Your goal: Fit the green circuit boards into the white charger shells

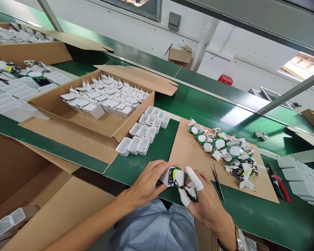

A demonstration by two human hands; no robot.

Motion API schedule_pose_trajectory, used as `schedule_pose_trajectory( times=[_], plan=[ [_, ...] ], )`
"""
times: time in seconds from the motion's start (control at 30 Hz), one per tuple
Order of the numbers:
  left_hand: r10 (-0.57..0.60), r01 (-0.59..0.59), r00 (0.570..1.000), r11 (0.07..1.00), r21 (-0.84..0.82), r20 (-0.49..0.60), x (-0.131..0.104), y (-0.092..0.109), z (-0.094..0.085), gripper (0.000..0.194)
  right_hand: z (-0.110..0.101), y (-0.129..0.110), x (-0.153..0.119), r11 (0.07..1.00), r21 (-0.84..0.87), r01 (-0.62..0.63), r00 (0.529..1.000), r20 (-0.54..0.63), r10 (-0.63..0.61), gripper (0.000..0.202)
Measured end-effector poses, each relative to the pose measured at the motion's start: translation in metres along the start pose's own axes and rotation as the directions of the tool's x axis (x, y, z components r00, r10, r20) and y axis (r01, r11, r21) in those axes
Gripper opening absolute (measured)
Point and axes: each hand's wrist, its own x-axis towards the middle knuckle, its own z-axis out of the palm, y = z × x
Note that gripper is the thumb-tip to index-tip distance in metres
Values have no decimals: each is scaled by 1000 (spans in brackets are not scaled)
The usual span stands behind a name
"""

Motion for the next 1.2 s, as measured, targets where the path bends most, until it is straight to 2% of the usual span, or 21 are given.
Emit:
schedule_pose_trajectory(
  times=[0.47, 0.87, 1.2],
  plan=[
    [33, -32, 998, 999, 14, -49, 1, 0, 2, 64, -7, -12, 19, 990, -130, 55, 996, 78, -46, 79],
    [-7, 8, 999, 1000, 30, -32, 1, 1, 1, 58, -5, -3, 14, 1000, -22, 3, 994, 113, -1, 90],
    [2, 0, 1000, 998, 59, -31, 4, 4, 0, 56, -7, -4, 19, 1000, -8, 0, 991, 132, 1, 85]
  ],
)
